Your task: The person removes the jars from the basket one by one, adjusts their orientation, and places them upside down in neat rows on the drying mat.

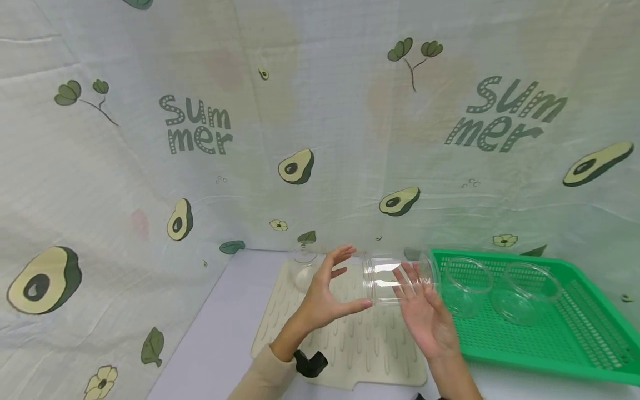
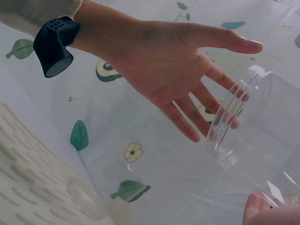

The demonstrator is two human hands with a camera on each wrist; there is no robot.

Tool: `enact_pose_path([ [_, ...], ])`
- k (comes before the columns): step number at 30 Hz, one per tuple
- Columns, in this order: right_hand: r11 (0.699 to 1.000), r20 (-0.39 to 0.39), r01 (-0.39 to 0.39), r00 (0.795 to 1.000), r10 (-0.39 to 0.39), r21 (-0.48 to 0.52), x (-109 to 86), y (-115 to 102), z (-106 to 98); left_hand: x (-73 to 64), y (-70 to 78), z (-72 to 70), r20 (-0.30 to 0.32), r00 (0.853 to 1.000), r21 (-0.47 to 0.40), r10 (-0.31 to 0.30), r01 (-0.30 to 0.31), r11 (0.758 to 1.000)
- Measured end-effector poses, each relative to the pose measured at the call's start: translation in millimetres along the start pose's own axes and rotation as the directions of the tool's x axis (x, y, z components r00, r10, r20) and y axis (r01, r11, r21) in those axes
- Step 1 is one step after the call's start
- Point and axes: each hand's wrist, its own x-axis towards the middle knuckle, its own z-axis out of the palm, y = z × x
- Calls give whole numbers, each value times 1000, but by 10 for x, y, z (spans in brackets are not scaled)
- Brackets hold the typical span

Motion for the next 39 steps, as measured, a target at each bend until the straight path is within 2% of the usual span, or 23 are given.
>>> enact_pose_path([
  [5, 984, -16, 2, 1000, -5, -179, 118, -80, 6, -14, 5, -80, -11, 1000, 63, -8, 9, 998],
  [11, 961, 3, 33, 999, -33, -276, 250, -125, -25, -54, -24, -187, -33, 999, 169, -5, 11, 986],
  [14, 950, -44, 26, 998, -41, -312, 318, -125, -40, -92, -39, -243, -45, 998, 202, -42, 50, 978],
  [17, 940, -122, 1, 991, -46, -341, 383, -117, -45, -147, -53, -292, -52, 994, 220, -95, 104, 970],
  [22, 896, -245, -76, 969, -37, -437, 475, -98, -45, -278, -117, -380, -58, 987, 265, -152, 162, 951],
  [25, 868, -293, -129, 956, -20, -480, 515, -86, -53, -369, -175, -437, -60, 986, 298, -158, 169, 939],
  [28, 854, -341, -176, 940, -1, -490, 554, -65, -71, -457, -243, -495, -57, 986, 329, -159, 169, 929],
  [34, 830, -406, -235, 914, 12, -506, 634, 27, -137, -662, -369, -616, -73, 973, 404, -218, 228, 886],
  [39, 796, -436, -272, 900, 10, -541, 690, 106, -225, -839, -432, -708, -72, 945, 448, -320, 317, 836],
])
